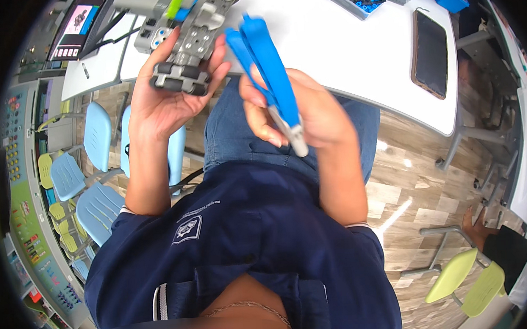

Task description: The person assembles a small VEX robot by attaching blue and green plastic components to the chassis. They connect a black cable to the robot's control unit and then use a handheld controller to test the robot's movement on the table.

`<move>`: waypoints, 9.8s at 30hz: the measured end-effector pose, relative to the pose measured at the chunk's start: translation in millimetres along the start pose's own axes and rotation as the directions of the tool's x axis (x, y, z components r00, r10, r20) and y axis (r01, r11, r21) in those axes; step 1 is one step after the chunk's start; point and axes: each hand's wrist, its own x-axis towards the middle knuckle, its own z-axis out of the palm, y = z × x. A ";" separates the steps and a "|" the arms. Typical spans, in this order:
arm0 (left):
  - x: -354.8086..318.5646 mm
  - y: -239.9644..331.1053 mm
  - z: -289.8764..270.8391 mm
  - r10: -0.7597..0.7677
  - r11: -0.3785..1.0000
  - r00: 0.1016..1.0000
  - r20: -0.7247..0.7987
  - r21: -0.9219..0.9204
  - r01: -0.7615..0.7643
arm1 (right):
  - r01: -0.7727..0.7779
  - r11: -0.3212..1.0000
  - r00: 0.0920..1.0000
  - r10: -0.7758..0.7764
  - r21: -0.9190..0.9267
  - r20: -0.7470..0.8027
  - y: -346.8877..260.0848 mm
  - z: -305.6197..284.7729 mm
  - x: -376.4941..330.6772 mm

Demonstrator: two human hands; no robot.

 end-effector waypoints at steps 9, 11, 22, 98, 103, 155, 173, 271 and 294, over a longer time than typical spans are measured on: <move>-32.7 22.4 -21.3 -0.156 0.987 0.988 0.006 -0.035 0.156 | -0.192 0.495 0.941 -0.153 -0.847 -0.303 -75.7 -14.5 -12.1; -38.3 23.9 -28.7 -0.120 0.992 0.992 0.038 0.042 0.118 | -0.157 0.321 0.935 -0.256 -0.934 -0.245 -78.5 -11.5 -7.9; -50.6 31.2 -44.6 -0.080 0.988 0.997 -0.016 0.129 0.082 | -0.252 0.066 0.931 -0.257 -0.965 -0.261 -94.6 54.4 5.3; -28.9 -4.7 -10.8 0.019 0.999 0.998 -0.055 0.038 -0.017 | 0.142 0.981 0.886 -0.067 0.131 -0.459 5.3 34.6 21.1; -27.8 -7.9 -9.7 0.019 0.995 0.997 -0.079 0.102 -0.011 | 0.196 0.892 0.956 -0.082 0.407 -0.282 5.7 21.8 15.6; 36.4 -57.5 -11.3 0.327 0.920 0.932 -0.157 0.280 -0.275 | 0.388 0.921 0.828 -0.341 0.017 -0.445 -19.9 -35.0 22.4; 39.2 -65.6 5.2 0.296 0.876 0.953 0.060 0.380 -0.296 | 0.235 0.952 0.956 -0.190 0.194 -0.226 -56.0 -1.1 60.5; -18.0 -48.3 -53.0 0.201 0.873 0.941 0.271 0.387 -0.298 | 0.218 0.715 0.891 -0.424 -0.664 -0.164 20.2 -16.1 25.7; -2.2 -25.8 -89.7 0.194 0.913 0.923 0.331 0.284 -0.293 | -0.492 -0.035 0.824 -0.340 -0.870 -0.452 -66.5 -30.5 20.5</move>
